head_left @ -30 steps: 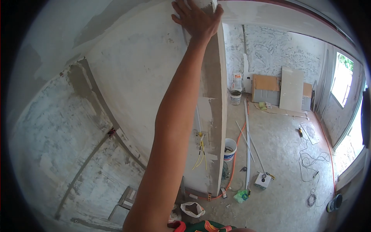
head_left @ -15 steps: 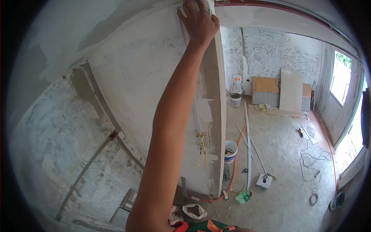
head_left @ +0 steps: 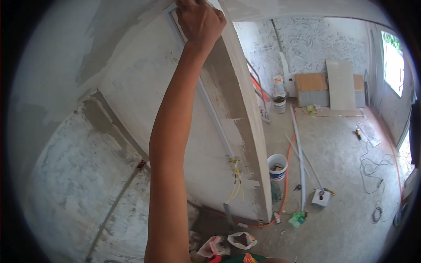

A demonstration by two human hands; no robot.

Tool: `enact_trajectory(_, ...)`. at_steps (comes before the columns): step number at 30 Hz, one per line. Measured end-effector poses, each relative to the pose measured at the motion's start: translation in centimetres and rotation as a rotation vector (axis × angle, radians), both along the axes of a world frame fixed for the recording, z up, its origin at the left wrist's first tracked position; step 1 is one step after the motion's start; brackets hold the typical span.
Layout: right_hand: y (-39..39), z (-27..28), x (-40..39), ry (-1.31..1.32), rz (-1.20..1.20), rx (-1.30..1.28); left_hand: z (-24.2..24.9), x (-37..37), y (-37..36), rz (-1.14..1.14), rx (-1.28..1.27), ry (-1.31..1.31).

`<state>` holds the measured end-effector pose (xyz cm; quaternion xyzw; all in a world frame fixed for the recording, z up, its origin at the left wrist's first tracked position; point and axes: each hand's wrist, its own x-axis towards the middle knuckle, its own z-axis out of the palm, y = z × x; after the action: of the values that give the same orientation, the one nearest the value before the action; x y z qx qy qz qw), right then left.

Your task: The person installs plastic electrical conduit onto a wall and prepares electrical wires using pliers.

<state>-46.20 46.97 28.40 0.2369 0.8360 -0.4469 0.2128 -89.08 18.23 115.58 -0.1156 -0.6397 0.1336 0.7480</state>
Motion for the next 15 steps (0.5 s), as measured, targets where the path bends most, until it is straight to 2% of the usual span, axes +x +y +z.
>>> enact_trajectory(7, -1.5, -7.3, 1.0, -0.137, -0.013, -0.024, -0.1, 1.2, 0.4, 0.059, -0.035, -0.064)
enact_trajectory(15, -5.1, -14.8, 2.1, -0.271, 0.029, -0.079, -0.3, -0.3, -0.3, 0.089, -0.140, 0.001)
